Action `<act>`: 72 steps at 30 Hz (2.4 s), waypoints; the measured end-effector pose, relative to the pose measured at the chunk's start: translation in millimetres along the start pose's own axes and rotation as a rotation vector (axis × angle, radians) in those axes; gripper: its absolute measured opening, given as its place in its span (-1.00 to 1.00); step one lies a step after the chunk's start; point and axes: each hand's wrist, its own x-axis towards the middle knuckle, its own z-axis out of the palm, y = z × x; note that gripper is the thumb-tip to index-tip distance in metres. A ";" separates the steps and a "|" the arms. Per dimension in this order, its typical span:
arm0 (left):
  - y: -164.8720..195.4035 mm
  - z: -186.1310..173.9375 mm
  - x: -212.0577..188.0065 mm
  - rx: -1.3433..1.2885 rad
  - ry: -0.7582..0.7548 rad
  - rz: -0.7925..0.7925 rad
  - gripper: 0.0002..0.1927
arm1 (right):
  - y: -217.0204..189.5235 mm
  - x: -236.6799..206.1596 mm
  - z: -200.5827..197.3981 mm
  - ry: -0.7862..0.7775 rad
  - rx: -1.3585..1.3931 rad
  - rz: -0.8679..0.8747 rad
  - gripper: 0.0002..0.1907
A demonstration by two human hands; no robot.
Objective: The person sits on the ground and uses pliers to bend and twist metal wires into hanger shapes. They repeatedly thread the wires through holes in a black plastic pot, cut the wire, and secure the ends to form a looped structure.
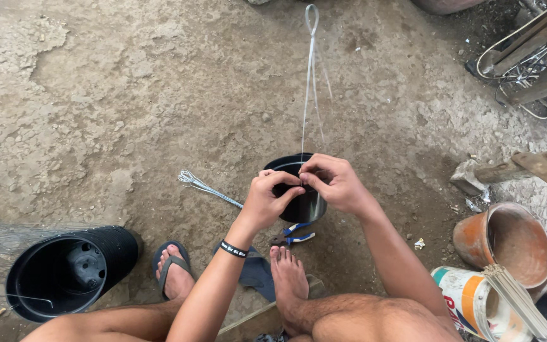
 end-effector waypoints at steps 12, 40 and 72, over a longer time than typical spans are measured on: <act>6.7 3.6 1.2 -0.039 0.038 0.019 -0.87 | -4.2 1.1 8.5 0.097 -0.074 0.039 -0.93; 23.9 -13.3 6.2 0.108 0.101 0.190 -0.87 | -21.2 -2.4 -8.6 -0.053 -0.491 -0.249 -0.79; 6.6 -13.1 7.7 0.003 0.182 -0.015 -0.87 | -16.4 -4.4 19.7 0.053 -0.705 -0.489 -0.81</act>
